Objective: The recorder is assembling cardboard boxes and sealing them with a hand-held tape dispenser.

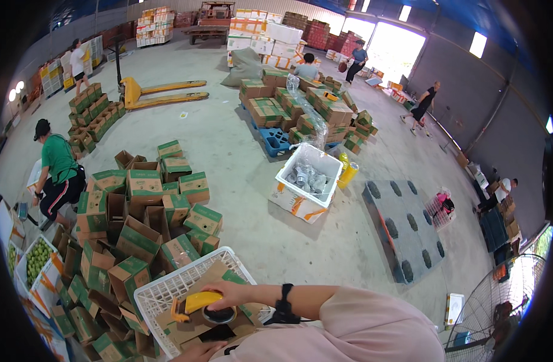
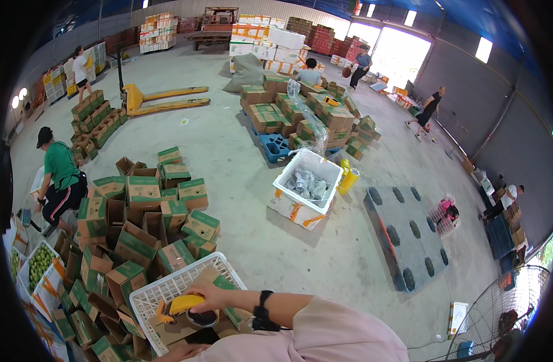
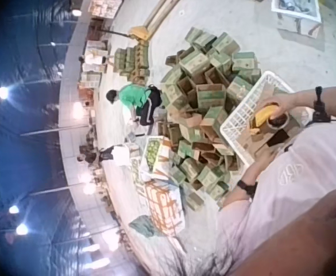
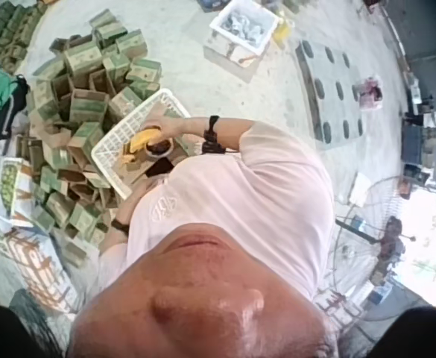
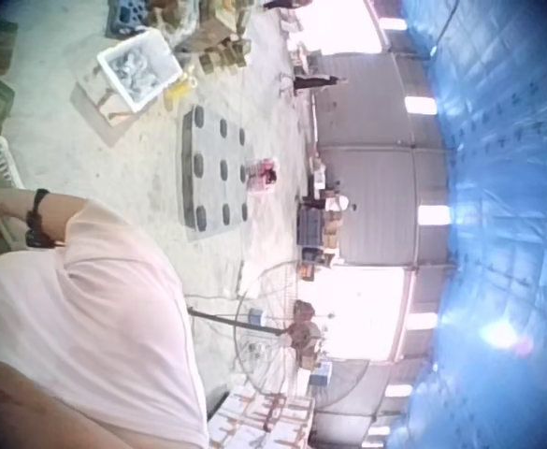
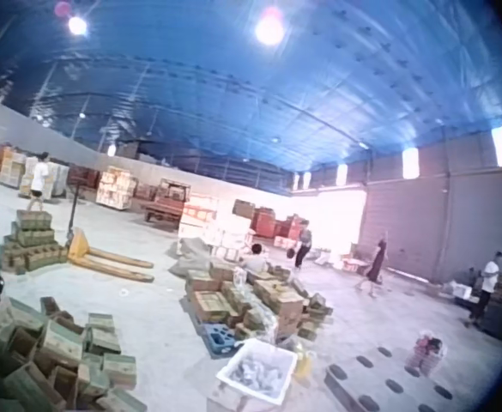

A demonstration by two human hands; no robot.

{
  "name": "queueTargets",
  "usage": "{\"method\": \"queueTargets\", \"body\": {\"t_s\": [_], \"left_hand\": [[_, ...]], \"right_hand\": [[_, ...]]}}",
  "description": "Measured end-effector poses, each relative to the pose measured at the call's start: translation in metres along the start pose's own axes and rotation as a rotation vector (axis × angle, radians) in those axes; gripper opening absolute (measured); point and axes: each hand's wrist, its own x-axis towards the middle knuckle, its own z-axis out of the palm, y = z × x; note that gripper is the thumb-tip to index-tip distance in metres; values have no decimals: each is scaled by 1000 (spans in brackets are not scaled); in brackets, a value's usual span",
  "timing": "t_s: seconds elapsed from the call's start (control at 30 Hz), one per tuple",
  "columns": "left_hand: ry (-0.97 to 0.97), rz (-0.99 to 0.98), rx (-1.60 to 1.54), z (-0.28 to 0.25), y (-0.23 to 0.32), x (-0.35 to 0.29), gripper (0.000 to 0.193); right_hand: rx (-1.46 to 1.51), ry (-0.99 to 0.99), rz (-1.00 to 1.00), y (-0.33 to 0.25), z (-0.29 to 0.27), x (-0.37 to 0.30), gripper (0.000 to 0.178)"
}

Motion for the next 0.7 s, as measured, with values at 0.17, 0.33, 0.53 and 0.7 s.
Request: {"method": "queueTargets", "body": {"t_s": [0.17, 0.33, 0.53, 0.7], "left_hand": [[900, 170, 711, 26, -23, -45, 32], [1227, 86, 125, 13, -10, -6, 58], [1146, -31, -35, -35, -15, 23, 51], [1120, 2, -55, -32, -17, 19, 50]], "right_hand": [[192, 202, 76, 47, -6, -21, 60], [337, 256, 81, 41, 0, -16, 58], [484, 313, 236, 31, -17, 0, 56], [69, 285, -400, -65, -18, -23, 65]]}}
